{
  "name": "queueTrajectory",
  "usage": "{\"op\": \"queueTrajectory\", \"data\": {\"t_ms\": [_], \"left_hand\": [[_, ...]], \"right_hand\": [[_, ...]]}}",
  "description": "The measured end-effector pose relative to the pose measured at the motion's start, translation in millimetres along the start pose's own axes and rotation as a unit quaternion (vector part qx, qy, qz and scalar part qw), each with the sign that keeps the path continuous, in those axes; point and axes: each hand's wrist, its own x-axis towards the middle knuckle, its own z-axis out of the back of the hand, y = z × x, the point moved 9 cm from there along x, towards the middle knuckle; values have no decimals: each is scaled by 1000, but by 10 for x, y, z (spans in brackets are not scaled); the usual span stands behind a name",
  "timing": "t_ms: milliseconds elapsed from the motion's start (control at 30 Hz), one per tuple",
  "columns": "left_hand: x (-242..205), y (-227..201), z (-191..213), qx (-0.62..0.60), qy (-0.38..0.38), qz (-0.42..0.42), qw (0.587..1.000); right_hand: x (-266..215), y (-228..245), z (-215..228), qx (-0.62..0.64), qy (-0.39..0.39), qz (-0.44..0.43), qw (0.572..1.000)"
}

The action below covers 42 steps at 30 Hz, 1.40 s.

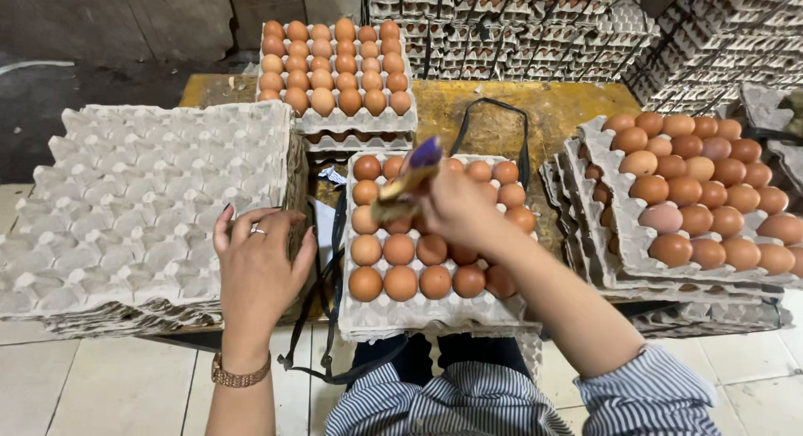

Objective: The person uses a brush to apply a substance to brown eggs arranged in a cardboard tray. They repeatedly brush the eggs, then lift the tray to move it to a stack on the right side of the table before returning to brush another tray.

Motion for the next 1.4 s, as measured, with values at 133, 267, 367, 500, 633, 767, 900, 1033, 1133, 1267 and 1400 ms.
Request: {"op": "queueTrajectory", "data": {"t_ms": [133,267,367,500,633,767,900,1033,1133,1267,1400], "left_hand": [[-1,-5,14,-8,2,5,1000],[-28,-45,53,-10,-11,-14,1000],[-7,-45,59,-12,-19,-14,1000],[2,-22,57,-12,-30,-16,999],[-23,-34,46,-8,-28,-12,1000],[-15,-37,53,0,-45,-16,999],[-7,-72,100,-13,-34,-14,999],[6,-64,85,-14,-26,-3,1000],[-1,-39,66,-12,-31,-3,999],[-32,-50,67,-3,-40,-14,999],[-26,-44,59,-2,-41,-15,999]], "right_hand": [[-236,176,-308,-103,-157,100,977],[-292,219,-136,-47,-153,106,981],[-548,563,-76,-8,-160,119,980],[-397,652,149,58,-165,141,974],[-417,862,293,107,-167,151,968],[-268,987,482,178,-174,157,956],[-342,1045,744,240,-190,163,938],[-489,1118,823,275,-201,168,925],[-372,745,525,229,-194,77,951],[-461,625,494,222,-162,-24,961],[-622,990,645,457,-118,110,874]]}}
